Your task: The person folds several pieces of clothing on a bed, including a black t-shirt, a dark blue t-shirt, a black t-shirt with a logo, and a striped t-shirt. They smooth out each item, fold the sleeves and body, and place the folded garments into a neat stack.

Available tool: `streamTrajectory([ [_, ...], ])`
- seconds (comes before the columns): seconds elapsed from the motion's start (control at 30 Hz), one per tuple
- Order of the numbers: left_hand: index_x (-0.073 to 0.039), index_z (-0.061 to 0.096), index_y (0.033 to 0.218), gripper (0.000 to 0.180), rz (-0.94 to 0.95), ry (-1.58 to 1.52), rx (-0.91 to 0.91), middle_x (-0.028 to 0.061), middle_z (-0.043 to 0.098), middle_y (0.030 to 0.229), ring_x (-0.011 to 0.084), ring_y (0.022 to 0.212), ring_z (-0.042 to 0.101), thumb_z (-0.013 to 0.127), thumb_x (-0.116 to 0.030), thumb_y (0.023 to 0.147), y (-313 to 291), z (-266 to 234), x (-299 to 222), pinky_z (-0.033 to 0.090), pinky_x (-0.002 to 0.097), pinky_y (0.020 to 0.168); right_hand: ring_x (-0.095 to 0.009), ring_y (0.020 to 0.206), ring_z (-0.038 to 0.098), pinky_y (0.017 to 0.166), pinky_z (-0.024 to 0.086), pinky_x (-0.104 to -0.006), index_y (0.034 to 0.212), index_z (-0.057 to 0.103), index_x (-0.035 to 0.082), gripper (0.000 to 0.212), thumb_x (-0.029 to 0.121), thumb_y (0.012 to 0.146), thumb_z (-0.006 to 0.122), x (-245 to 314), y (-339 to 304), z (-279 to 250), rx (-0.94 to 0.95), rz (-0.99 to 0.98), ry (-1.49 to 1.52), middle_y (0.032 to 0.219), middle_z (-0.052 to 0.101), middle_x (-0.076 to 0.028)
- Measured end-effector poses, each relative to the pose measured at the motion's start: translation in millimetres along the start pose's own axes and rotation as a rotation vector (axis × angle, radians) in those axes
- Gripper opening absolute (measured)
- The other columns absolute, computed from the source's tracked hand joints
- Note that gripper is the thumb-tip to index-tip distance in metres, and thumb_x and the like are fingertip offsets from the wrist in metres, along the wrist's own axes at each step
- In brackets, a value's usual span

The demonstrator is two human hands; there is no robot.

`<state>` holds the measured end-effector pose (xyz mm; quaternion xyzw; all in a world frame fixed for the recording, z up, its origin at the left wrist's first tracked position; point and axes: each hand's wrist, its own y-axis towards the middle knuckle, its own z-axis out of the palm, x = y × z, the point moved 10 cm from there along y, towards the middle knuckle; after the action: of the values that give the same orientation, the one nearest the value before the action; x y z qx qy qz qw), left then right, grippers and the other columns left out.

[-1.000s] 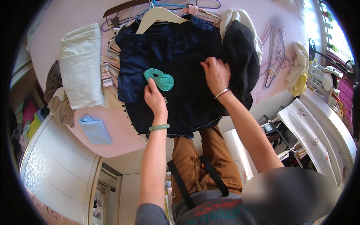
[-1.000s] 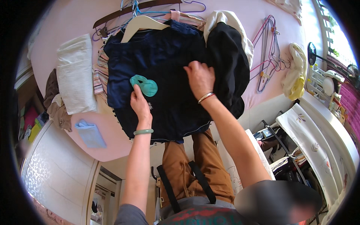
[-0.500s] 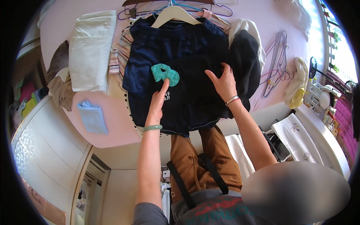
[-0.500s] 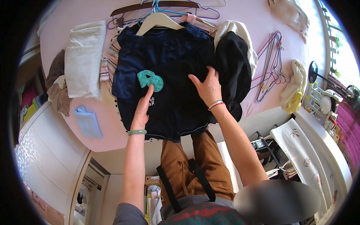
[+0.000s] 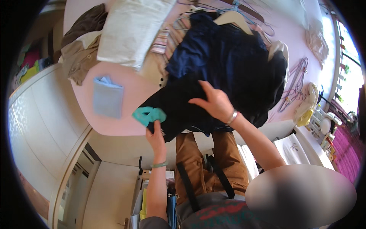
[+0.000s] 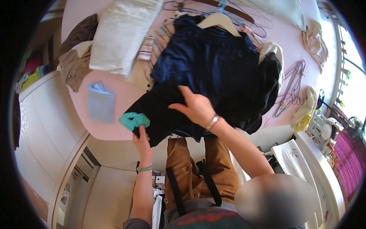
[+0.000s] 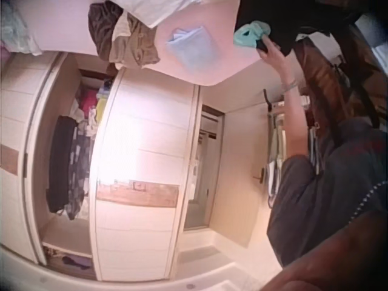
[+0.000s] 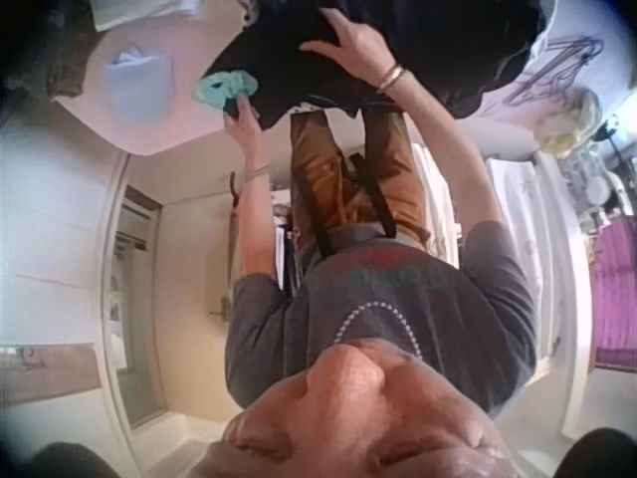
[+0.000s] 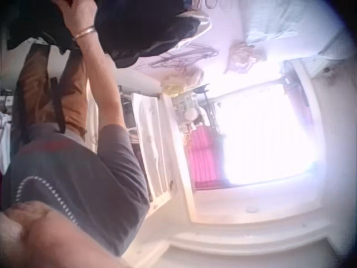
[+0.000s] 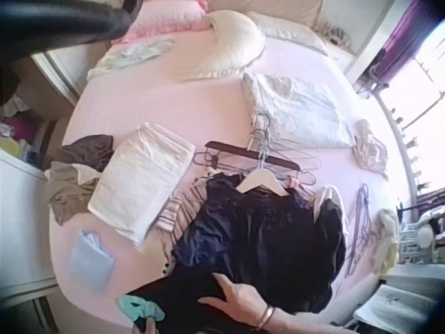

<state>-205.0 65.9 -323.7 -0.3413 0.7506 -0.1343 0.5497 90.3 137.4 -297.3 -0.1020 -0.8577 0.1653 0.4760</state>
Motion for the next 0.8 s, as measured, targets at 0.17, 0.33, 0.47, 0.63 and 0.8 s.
streamTrajectory([
  [0.17,-0.004,0.058,0.127,0.041,-0.071,-0.125,-0.223,0.0018,0.061,0.118,0.0130,0.099,0.057,0.061,-0.032,0.098,39.2,-105.2,46.4,0.046,0.0281,0.088,-0.036,0.062,0.063,0.051,0.047,-0.0434,0.123,0.051,0.001,0.065,0.049,0.083,0.070,83.6,59.3,137.2,0.195,-0.389,-0.150,0.067,0.062,-0.015],
  [0.33,-0.009,0.043,0.144,0.056,-0.391,0.013,-0.133,0.0024,0.059,0.119,0.0163,0.109,0.055,0.062,-0.033,0.097,61.0,-138.9,120.2,0.044,0.0344,0.094,-0.035,0.085,0.066,0.070,0.054,-0.0424,0.126,0.047,0.007,0.059,0.047,0.086,0.065,62.3,94.6,212.5,0.217,-0.293,-0.321,0.092,0.067,-0.016],
  [0.47,-0.002,0.032,0.149,0.061,0.108,0.368,-0.327,0.0140,0.044,0.142,0.0308,0.129,0.043,0.056,-0.028,0.099,65.5,-151.7,69.6,0.033,0.0430,0.109,-0.025,0.130,0.045,0.103,0.038,-0.0425,0.140,0.044,0.013,0.068,0.044,0.084,0.068,100.9,73.4,208.1,0.153,-0.426,-0.523,0.139,0.049,-0.008],
  [0.63,-0.003,0.028,0.151,0.065,0.481,0.972,-0.040,0.0216,0.019,0.159,0.0376,0.147,0.017,0.046,-0.040,0.101,92.4,-79.1,14.2,0.016,0.0522,0.117,-0.019,0.148,0.018,0.119,0.016,-0.0461,0.149,0.036,0.015,0.078,0.056,0.087,0.057,129.4,41.0,262.8,0.348,-0.732,-0.637,0.159,0.025,-0.001],
  [0.8,-0.006,0.020,0.154,0.078,0.452,1.086,-0.071,0.0221,0.012,0.160,0.0394,0.148,0.013,0.050,-0.048,0.097,120.4,-84.8,55.2,0.012,0.0547,0.117,-0.016,0.149,0.015,0.120,0.013,-0.0460,0.151,0.032,0.016,0.075,0.056,0.091,0.051,87.1,66.4,288.3,0.414,-0.827,-0.779,0.161,0.021,0.002],
])
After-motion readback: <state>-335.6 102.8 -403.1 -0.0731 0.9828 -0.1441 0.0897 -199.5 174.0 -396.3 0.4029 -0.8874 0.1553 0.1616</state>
